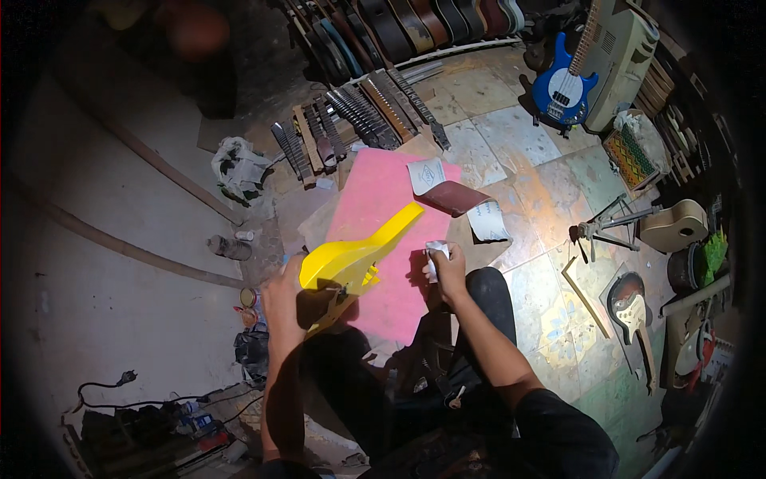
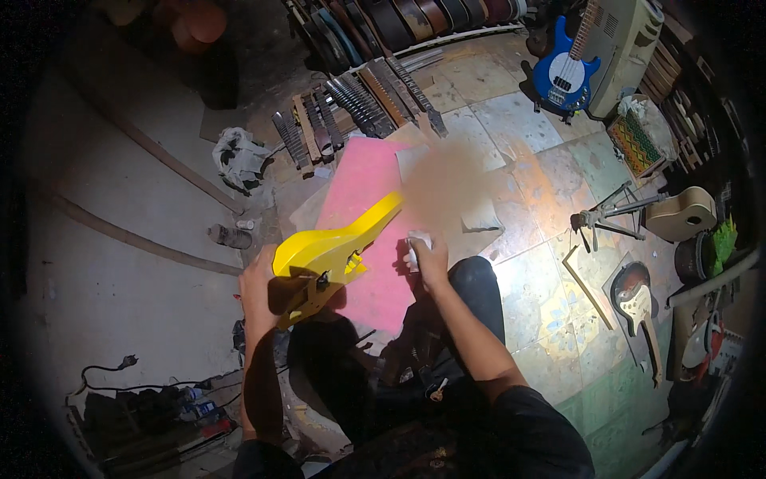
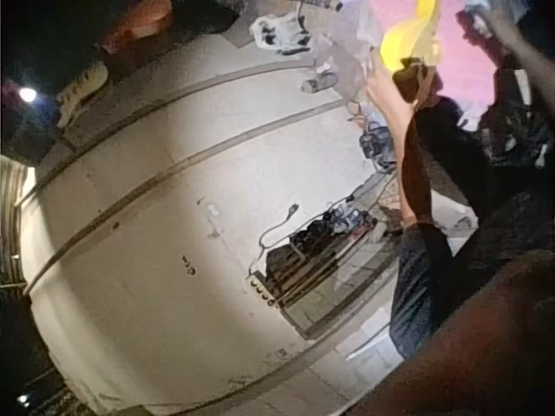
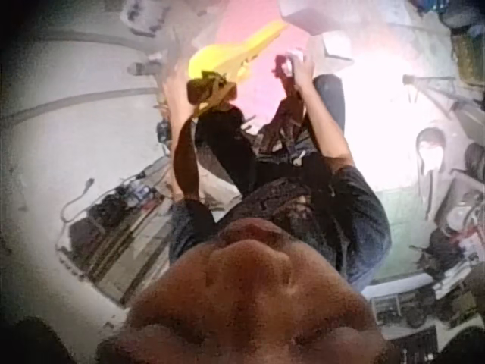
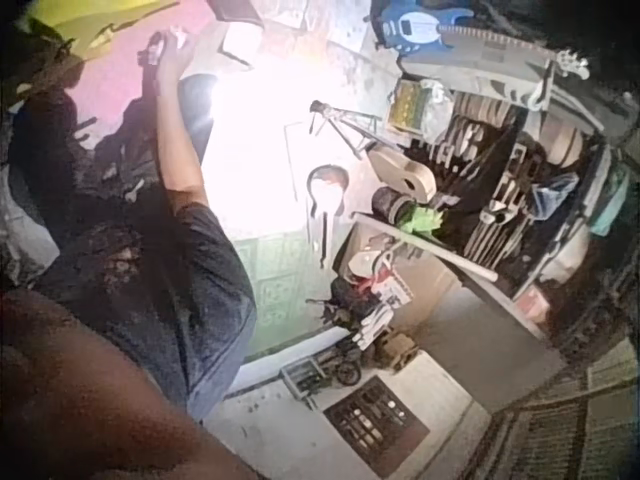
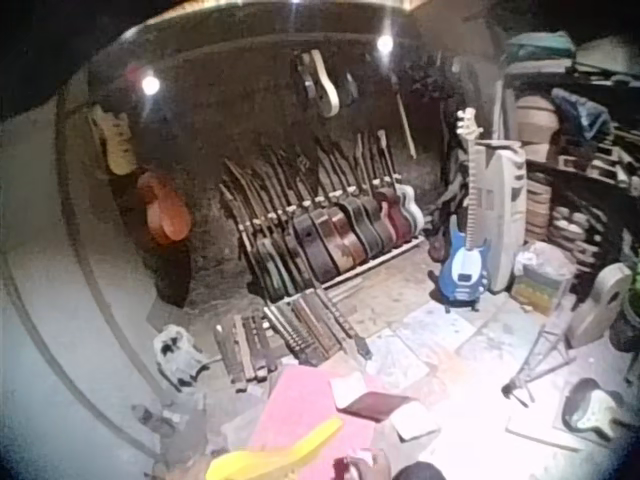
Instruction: The person sands the surface and sides of a yellow guitar body using a piece of sandpaper and a sanding block.
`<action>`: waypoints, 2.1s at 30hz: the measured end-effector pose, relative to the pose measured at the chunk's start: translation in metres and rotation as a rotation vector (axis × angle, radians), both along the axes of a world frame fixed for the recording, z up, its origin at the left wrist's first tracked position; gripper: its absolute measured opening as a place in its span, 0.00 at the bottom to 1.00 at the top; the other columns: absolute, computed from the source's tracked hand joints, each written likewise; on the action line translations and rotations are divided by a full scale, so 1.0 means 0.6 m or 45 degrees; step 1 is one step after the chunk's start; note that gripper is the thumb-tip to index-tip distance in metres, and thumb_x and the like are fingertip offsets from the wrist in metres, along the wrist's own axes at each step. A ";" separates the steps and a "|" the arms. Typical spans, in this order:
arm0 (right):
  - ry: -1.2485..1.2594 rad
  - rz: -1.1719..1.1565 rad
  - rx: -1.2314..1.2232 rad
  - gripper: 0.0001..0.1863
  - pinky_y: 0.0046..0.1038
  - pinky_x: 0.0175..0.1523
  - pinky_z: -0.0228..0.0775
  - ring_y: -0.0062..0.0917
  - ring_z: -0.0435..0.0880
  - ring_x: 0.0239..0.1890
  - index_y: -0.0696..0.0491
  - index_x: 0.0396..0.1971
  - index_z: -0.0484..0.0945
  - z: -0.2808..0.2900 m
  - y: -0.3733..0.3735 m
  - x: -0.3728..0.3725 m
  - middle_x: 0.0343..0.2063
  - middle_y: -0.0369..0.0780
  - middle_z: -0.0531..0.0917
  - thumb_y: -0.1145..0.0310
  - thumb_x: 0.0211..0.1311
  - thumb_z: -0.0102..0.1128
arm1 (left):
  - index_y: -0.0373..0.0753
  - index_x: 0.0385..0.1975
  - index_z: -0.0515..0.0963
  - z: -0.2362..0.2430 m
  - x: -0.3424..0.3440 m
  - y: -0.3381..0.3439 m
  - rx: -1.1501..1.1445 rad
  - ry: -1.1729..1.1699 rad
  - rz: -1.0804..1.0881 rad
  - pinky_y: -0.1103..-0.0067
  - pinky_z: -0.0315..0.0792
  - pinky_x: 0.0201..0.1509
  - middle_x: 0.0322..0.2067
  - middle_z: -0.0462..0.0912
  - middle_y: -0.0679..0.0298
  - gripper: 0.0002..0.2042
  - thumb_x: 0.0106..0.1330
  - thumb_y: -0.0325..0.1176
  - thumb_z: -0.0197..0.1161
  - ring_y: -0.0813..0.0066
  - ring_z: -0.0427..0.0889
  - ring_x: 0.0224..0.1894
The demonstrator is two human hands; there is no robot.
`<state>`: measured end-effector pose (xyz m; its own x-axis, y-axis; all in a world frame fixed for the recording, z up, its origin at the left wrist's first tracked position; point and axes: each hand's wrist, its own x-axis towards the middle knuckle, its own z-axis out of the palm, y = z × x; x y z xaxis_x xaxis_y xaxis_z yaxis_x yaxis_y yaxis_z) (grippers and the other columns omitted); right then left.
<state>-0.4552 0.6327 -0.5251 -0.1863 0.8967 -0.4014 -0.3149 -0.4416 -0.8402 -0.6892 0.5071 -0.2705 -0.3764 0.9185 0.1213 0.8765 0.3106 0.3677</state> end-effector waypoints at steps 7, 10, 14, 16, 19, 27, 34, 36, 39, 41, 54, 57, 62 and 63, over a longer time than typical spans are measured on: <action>-0.776 0.121 0.928 0.15 0.29 0.40 0.77 0.30 0.83 0.36 0.57 0.53 0.71 0.004 0.035 0.018 0.43 0.46 0.83 0.77 0.67 0.55 | 0.38 0.44 0.82 0.025 0.037 -0.017 -0.111 -0.160 0.121 0.60 0.79 0.50 0.41 0.88 0.50 0.29 0.50 0.54 0.81 0.46 0.87 0.46; -0.933 0.180 1.248 0.17 0.36 0.54 0.75 0.40 0.81 0.45 0.58 0.52 0.70 0.102 0.029 -0.012 0.46 0.51 0.80 0.79 0.62 0.56 | 0.40 0.40 0.82 -0.002 0.019 -0.043 -0.110 0.000 0.086 0.63 0.81 0.46 0.39 0.88 0.55 0.25 0.52 0.52 0.81 0.51 0.89 0.42; -1.004 0.340 1.502 0.21 0.39 0.59 0.72 0.44 0.79 0.49 0.55 0.54 0.78 0.123 0.036 -0.023 0.52 0.48 0.81 0.78 0.59 0.62 | 0.40 0.40 0.82 -0.040 0.016 -0.070 0.078 0.018 0.033 0.65 0.82 0.47 0.39 0.87 0.56 0.24 0.51 0.48 0.83 0.56 0.89 0.41; -1.020 0.364 1.539 0.23 0.40 0.55 0.73 0.44 0.80 0.47 0.54 0.56 0.81 0.115 0.035 -0.030 0.51 0.46 0.83 0.78 0.58 0.64 | 0.40 0.40 0.82 -0.058 0.008 -0.078 0.255 0.025 -0.081 0.66 0.82 0.45 0.38 0.86 0.57 0.22 0.50 0.44 0.83 0.56 0.88 0.40; -1.015 0.302 1.411 0.26 0.41 0.47 0.74 0.43 0.81 0.40 0.51 0.58 0.83 0.055 0.021 -0.039 0.45 0.44 0.86 0.79 0.57 0.65 | 0.43 0.42 0.81 -0.058 0.017 -0.083 0.334 0.073 -0.160 0.68 0.83 0.42 0.37 0.86 0.61 0.22 0.50 0.41 0.84 0.60 0.88 0.37; -1.240 0.260 1.442 0.34 0.42 0.35 0.73 0.40 0.80 0.28 0.45 0.66 0.80 0.156 0.014 -0.039 0.32 0.46 0.87 0.78 0.56 0.63 | 0.42 0.42 0.83 -0.086 0.014 -0.132 0.223 0.234 0.021 0.67 0.84 0.41 0.37 0.87 0.59 0.23 0.46 0.38 0.85 0.58 0.89 0.37; -1.027 0.662 0.902 0.35 0.40 0.37 0.77 0.38 0.82 0.29 0.42 0.69 0.78 0.090 0.029 -0.008 0.36 0.42 0.89 0.76 0.58 0.61 | 0.42 0.42 0.83 -0.097 0.025 -0.134 0.321 0.062 0.014 0.67 0.84 0.42 0.35 0.86 0.60 0.24 0.44 0.35 0.86 0.57 0.89 0.37; -1.138 0.519 0.943 0.34 0.41 0.38 0.77 0.38 0.83 0.31 0.43 0.69 0.77 0.083 0.026 -0.009 0.36 0.43 0.89 0.76 0.60 0.61 | 0.42 0.42 0.83 -0.095 0.034 -0.129 0.333 0.051 -0.006 0.66 0.84 0.42 0.35 0.86 0.60 0.24 0.44 0.35 0.86 0.57 0.89 0.37; -1.101 0.538 1.488 0.34 0.42 0.36 0.76 0.40 0.83 0.30 0.44 0.70 0.76 0.080 -0.043 -0.025 0.31 0.45 0.87 0.76 0.60 0.60 | 0.42 0.41 0.83 -0.093 0.035 -0.131 0.317 0.079 0.006 0.66 0.83 0.43 0.35 0.86 0.60 0.24 0.44 0.35 0.87 0.58 0.89 0.37; -1.100 0.545 1.391 0.34 0.42 0.34 0.75 0.41 0.82 0.27 0.44 0.69 0.77 0.089 -0.020 -0.023 0.28 0.46 0.85 0.78 0.60 0.58 | 0.42 0.41 0.83 -0.095 0.026 -0.138 0.283 0.112 0.016 0.66 0.83 0.42 0.35 0.86 0.60 0.24 0.43 0.35 0.87 0.58 0.89 0.37; -1.210 0.508 1.249 0.37 0.42 0.43 0.79 0.44 0.84 0.34 0.42 0.71 0.75 0.094 -0.016 -0.030 0.59 0.50 0.83 0.81 0.59 0.57 | 0.42 0.40 0.82 -0.094 0.036 -0.134 0.298 0.211 0.034 0.66 0.83 0.40 0.34 0.85 0.61 0.25 0.42 0.39 0.88 0.58 0.88 0.34; -0.946 0.540 1.562 0.36 0.37 0.44 0.80 0.41 0.85 0.34 0.48 0.72 0.73 0.097 -0.069 -0.043 0.52 0.44 0.88 0.79 0.60 0.58 | 0.42 0.40 0.82 -0.091 0.033 -0.133 0.297 0.211 0.042 0.66 0.84 0.40 0.34 0.85 0.61 0.25 0.43 0.39 0.87 0.58 0.88 0.34; -1.253 0.380 1.211 0.33 0.45 0.39 0.76 0.43 0.86 0.35 0.42 0.71 0.74 0.097 0.020 -0.028 0.36 0.47 0.87 0.76 0.63 0.56 | 0.42 0.40 0.82 -0.097 0.031 -0.135 0.327 0.232 0.026 0.66 0.84 0.40 0.34 0.85 0.61 0.25 0.43 0.39 0.87 0.58 0.88 0.35; -1.196 0.359 1.207 0.35 0.45 0.40 0.77 0.45 0.86 0.36 0.40 0.72 0.73 0.076 0.000 -0.028 0.38 0.47 0.88 0.77 0.62 0.56 | 0.42 0.40 0.82 -0.094 0.035 -0.129 0.322 0.212 0.021 0.66 0.84 0.40 0.34 0.85 0.61 0.25 0.43 0.39 0.87 0.58 0.88 0.35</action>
<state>-0.4717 0.6326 -0.4796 -0.4072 0.8739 0.2656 0.5419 0.4653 -0.6999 -0.6683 0.4297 -0.3268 -0.3467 0.8452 0.4067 0.9269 0.2423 0.2867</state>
